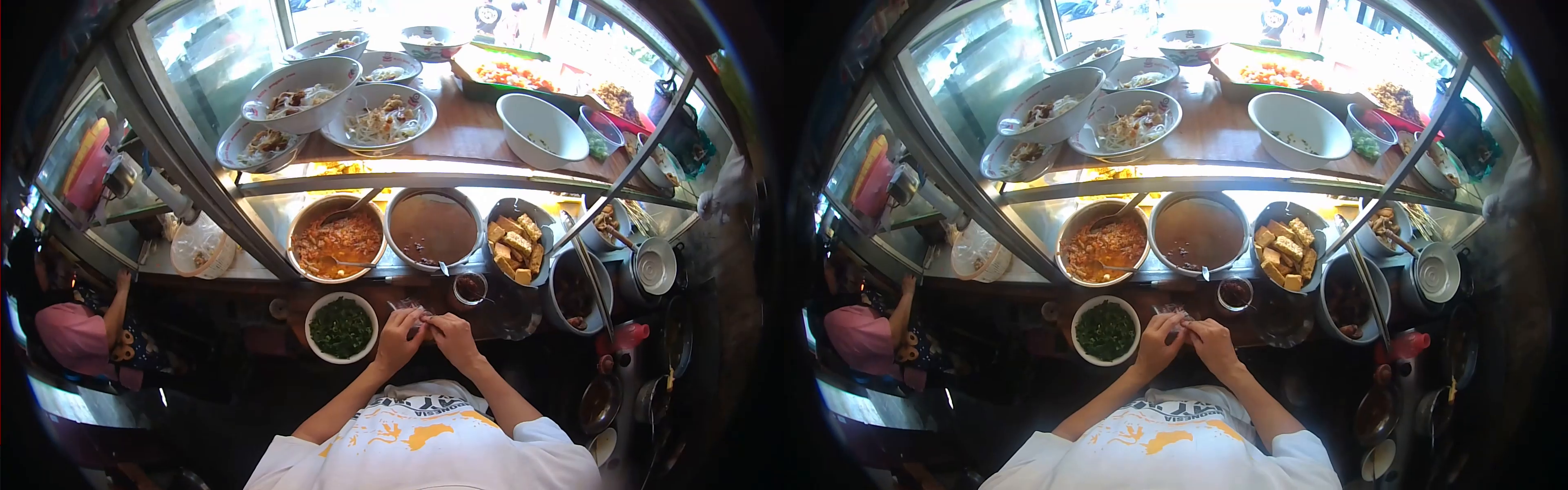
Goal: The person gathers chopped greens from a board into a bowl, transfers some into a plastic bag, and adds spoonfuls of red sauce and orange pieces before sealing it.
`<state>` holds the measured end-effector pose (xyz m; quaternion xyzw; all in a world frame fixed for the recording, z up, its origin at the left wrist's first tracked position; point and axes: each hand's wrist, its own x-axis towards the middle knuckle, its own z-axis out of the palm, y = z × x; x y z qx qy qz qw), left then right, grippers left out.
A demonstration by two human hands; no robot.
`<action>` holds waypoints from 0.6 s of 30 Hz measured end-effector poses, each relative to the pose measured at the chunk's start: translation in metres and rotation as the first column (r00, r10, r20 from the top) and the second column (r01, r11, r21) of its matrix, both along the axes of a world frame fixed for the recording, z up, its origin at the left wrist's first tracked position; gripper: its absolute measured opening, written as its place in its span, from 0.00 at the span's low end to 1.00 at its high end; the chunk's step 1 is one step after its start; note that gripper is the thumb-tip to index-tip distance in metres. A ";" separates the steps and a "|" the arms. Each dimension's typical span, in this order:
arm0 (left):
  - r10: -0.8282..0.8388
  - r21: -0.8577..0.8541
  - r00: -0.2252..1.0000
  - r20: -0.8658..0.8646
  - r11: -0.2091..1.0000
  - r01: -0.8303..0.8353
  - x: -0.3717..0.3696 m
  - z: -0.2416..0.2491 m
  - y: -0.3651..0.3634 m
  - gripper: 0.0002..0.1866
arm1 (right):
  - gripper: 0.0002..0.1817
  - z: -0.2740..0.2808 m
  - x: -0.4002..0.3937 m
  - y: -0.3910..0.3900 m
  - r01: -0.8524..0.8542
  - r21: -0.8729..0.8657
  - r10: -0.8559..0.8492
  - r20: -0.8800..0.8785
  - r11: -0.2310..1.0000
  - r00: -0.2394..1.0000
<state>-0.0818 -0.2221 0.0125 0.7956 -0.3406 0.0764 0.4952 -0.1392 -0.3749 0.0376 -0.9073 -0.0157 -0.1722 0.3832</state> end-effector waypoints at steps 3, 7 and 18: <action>-0.033 0.001 0.999 0.013 0.999 0.033 -0.001 -0.001 0.000 0.18 | 0.07 0.000 -0.002 -0.004 0.042 0.072 -0.035 -0.094 0.997 0.995; -0.050 0.000 0.998 0.025 0.999 0.050 -0.001 0.001 -0.001 0.15 | 0.08 -0.004 0.004 -0.011 0.066 0.194 -0.035 -0.157 0.979 0.987; 0.200 0.069 0.979 -0.037 0.978 -0.197 -0.002 -0.023 -0.010 0.11 | 0.04 0.019 -0.005 0.013 -0.012 0.130 -0.022 0.257 0.991 0.966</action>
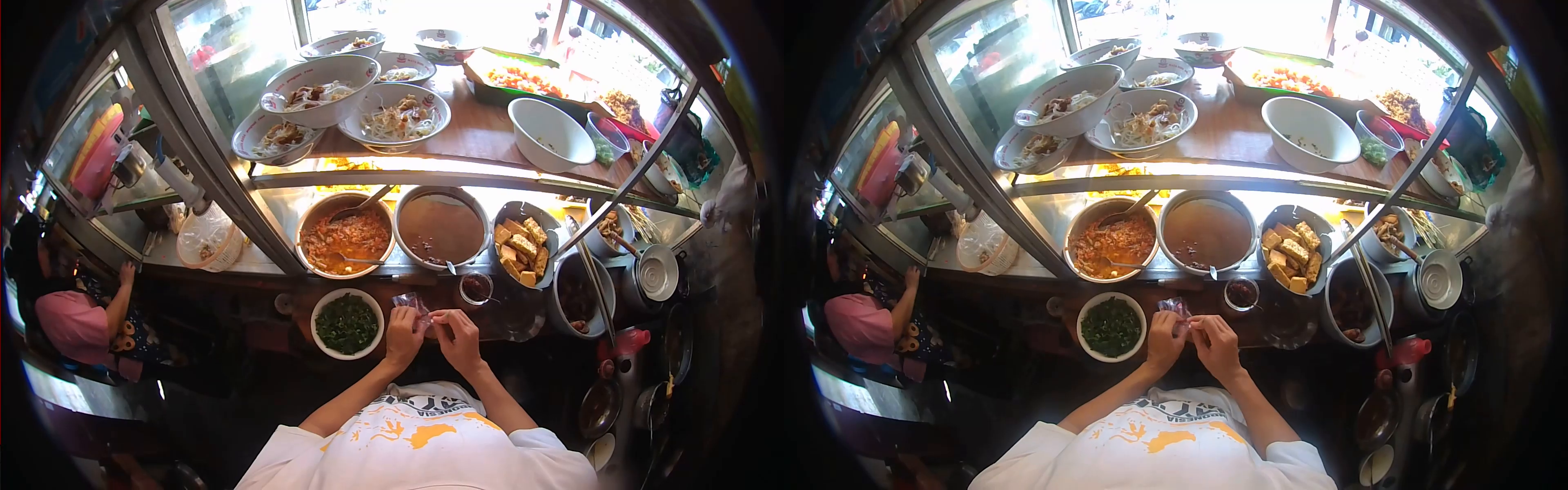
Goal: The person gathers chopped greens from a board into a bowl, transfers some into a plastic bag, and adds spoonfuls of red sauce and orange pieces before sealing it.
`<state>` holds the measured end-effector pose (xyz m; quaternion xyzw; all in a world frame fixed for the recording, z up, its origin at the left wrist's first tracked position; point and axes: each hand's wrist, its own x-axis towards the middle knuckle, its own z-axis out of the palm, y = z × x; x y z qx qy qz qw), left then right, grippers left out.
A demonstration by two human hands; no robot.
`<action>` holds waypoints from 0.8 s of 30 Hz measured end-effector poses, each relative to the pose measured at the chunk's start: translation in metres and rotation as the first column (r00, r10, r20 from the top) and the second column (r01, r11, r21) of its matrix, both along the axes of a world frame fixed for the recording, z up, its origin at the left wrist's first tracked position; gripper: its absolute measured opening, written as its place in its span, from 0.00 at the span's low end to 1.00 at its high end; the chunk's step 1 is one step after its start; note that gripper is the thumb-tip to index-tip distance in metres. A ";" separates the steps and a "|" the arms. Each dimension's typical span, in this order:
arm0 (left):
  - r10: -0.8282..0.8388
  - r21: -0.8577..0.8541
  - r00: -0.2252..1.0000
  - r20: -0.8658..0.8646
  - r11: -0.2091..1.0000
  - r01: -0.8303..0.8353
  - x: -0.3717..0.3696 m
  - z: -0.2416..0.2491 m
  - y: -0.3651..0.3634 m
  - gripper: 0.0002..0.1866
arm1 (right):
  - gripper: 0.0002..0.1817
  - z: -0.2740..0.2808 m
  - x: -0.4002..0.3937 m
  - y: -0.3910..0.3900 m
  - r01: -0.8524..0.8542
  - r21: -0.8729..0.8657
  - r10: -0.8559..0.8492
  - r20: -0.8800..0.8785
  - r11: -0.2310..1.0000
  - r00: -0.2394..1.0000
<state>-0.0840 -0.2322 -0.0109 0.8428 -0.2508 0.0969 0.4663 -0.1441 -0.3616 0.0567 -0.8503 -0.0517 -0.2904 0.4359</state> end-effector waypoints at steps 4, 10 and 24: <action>0.000 0.024 0.998 -0.063 1.000 0.001 0.002 -0.022 0.003 0.11 | 0.05 0.017 -0.008 0.004 0.066 0.173 -0.085 0.106 0.983 0.991; -0.257 -0.147 0.966 -0.008 0.956 0.254 -0.003 0.016 0.009 0.17 | 0.10 0.058 0.004 -0.014 0.221 0.412 -0.207 -0.079 0.884 0.975; -0.585 -0.773 0.588 -0.559 0.624 -0.114 0.011 0.119 0.011 0.04 | 0.10 0.065 0.001 -0.009 0.108 0.500 -0.054 -0.121 0.859 0.991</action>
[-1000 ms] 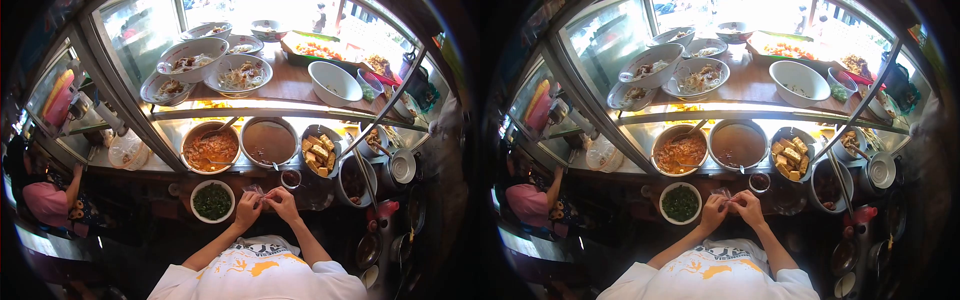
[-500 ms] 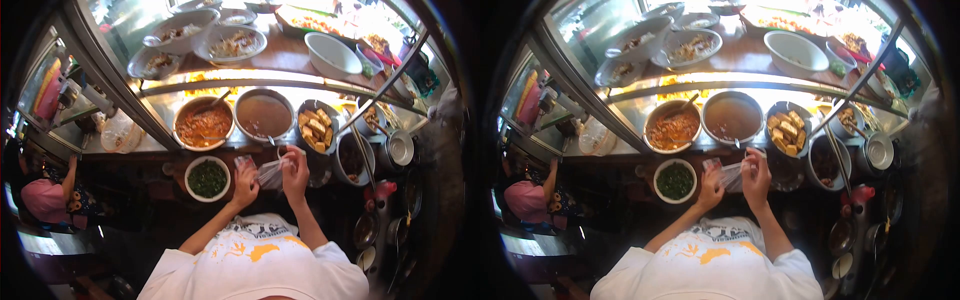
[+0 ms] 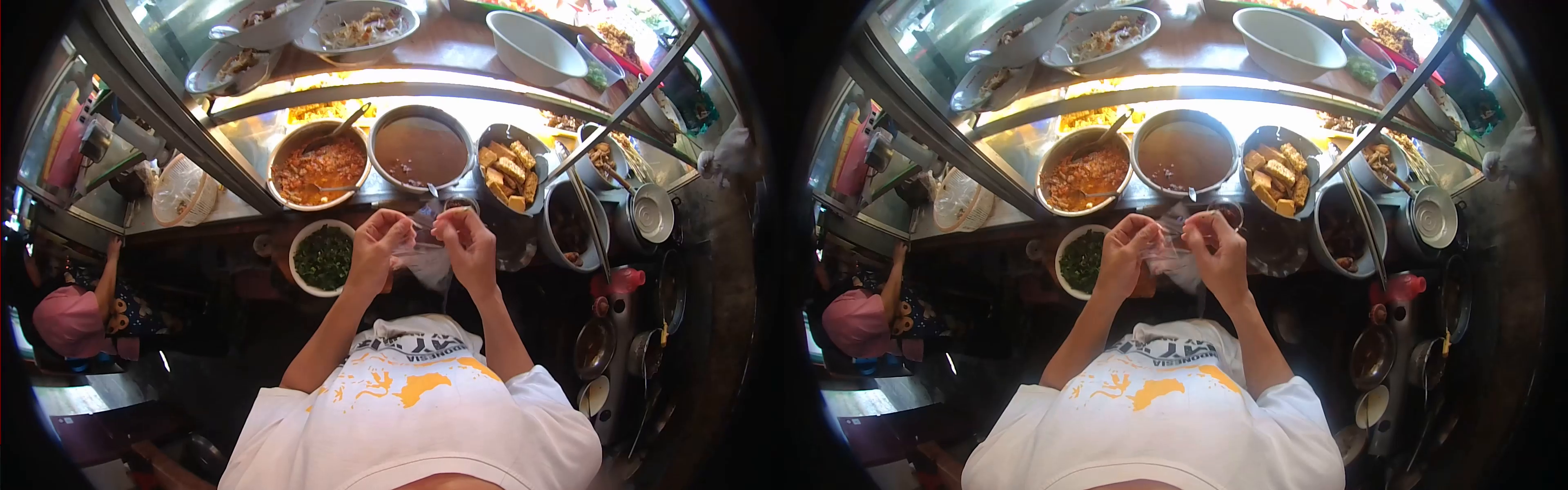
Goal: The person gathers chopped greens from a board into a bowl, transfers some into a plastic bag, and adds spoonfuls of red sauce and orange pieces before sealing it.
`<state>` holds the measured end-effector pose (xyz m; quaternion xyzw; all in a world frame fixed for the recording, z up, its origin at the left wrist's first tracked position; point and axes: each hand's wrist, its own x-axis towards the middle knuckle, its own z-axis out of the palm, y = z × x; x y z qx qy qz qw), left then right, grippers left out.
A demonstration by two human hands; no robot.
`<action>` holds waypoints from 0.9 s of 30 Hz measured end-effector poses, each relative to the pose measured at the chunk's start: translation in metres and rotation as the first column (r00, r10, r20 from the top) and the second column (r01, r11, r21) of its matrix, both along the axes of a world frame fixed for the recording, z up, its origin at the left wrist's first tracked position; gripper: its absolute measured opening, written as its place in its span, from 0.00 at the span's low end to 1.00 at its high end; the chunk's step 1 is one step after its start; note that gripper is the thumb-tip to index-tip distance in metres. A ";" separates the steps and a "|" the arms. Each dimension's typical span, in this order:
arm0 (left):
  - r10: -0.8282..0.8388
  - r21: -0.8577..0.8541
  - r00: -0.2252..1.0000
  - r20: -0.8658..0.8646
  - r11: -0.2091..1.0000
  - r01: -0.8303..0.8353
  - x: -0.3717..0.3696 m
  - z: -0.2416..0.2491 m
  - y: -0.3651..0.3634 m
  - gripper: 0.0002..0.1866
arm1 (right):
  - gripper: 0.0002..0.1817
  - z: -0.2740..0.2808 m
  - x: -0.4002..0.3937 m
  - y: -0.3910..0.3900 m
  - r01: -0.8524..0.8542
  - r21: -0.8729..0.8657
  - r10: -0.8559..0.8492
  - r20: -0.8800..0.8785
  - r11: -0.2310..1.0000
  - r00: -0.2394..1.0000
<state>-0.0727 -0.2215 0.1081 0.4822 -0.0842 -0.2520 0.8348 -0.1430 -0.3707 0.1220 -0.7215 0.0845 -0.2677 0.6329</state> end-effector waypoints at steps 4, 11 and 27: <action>-0.002 0.182 0.969 0.249 0.982 -0.045 -0.003 0.012 -0.002 0.05 | 0.15 0.019 0.005 -0.006 0.049 -0.326 -0.028 0.069 0.944 0.997; 0.153 -0.024 0.988 0.009 0.988 -0.153 -0.008 0.000 -0.025 0.21 | 0.19 0.007 0.006 0.013 0.046 -0.530 0.002 0.089 0.847 0.996; 0.142 -0.182 0.954 -0.265 0.964 -0.195 0.009 -0.021 -0.040 0.28 | 0.19 -0.002 0.028 0.037 0.114 -0.734 0.179 0.309 0.670 0.934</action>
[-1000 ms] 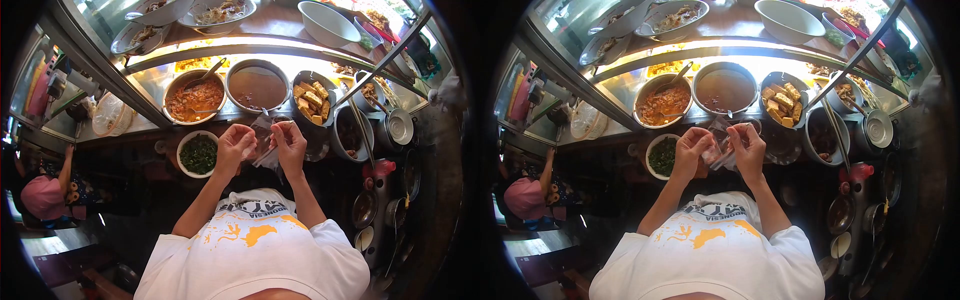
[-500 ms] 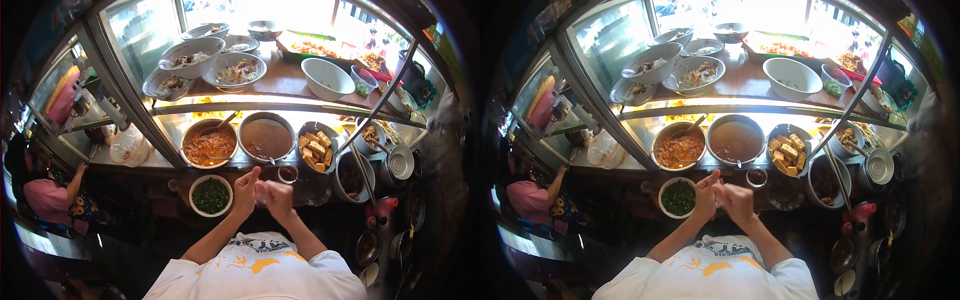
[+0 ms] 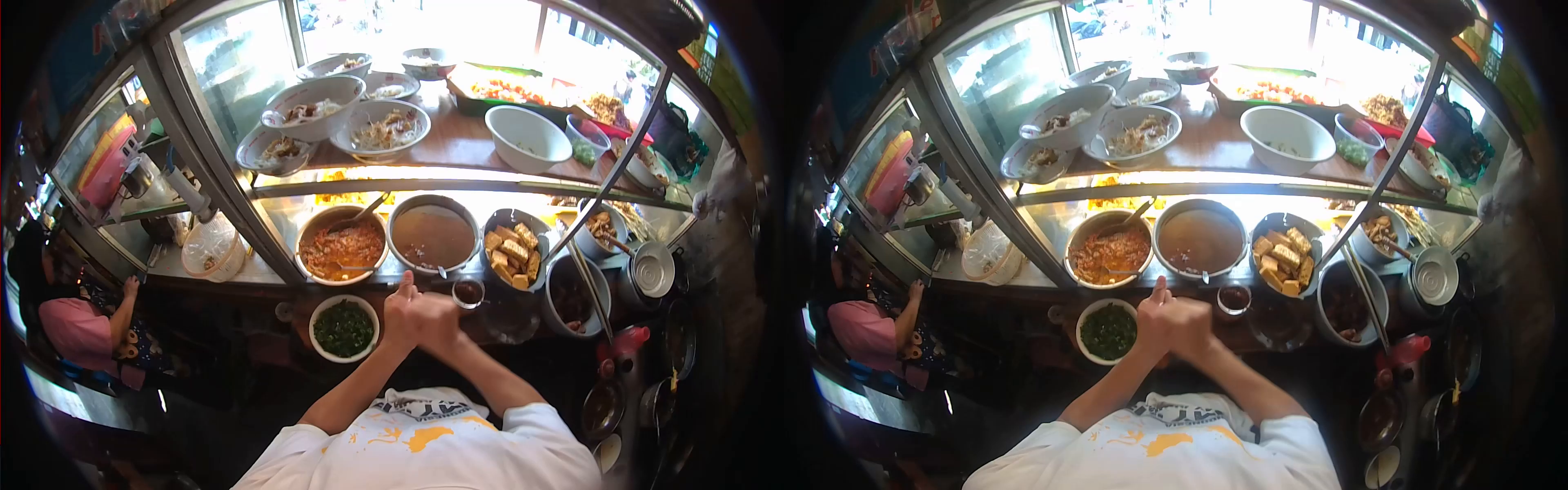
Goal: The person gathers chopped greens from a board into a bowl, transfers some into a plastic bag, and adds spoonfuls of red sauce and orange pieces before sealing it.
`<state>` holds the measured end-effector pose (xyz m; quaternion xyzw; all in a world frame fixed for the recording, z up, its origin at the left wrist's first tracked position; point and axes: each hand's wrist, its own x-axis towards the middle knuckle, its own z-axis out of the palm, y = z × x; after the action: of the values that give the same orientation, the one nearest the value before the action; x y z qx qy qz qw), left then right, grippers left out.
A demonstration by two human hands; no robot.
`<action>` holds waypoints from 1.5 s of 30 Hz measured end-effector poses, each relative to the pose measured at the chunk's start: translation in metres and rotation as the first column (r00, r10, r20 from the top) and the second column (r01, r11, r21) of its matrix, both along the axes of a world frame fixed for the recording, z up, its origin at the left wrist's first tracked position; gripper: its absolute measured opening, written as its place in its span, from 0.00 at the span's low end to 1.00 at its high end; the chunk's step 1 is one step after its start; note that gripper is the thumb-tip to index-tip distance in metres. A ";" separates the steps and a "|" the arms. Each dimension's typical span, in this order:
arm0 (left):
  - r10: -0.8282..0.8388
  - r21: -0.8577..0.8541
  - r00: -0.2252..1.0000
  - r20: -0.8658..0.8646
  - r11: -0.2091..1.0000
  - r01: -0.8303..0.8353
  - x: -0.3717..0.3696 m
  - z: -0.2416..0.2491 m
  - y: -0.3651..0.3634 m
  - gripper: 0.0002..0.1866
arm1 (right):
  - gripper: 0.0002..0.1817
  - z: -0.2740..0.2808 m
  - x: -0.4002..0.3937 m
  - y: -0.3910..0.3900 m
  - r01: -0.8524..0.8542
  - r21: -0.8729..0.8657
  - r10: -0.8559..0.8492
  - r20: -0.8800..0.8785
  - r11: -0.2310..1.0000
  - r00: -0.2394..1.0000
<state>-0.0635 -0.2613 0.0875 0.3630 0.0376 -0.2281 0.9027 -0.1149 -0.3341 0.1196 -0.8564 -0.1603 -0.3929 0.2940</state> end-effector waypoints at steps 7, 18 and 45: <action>-0.011 0.108 0.995 0.100 0.994 0.000 0.000 0.016 -0.002 0.27 | 0.19 0.012 0.010 -0.010 -0.060 -0.011 0.061 0.079 0.998 0.995; 0.035 0.390 0.873 0.487 0.885 -0.253 0.000 0.030 0.030 0.30 | 0.12 0.058 -0.009 -0.044 -0.227 0.281 0.327 -0.389 0.932 0.861; -0.537 -0.115 0.736 0.413 0.771 0.627 0.020 0.077 0.087 0.10 | 0.18 0.059 -0.012 -0.055 -0.513 0.714 0.855 -0.241 0.477 0.459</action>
<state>-0.0439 -0.1744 0.1642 0.2762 -0.2715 -0.4340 0.8134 -0.1271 -0.3895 0.1789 -0.6557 -0.2927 0.0197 0.6957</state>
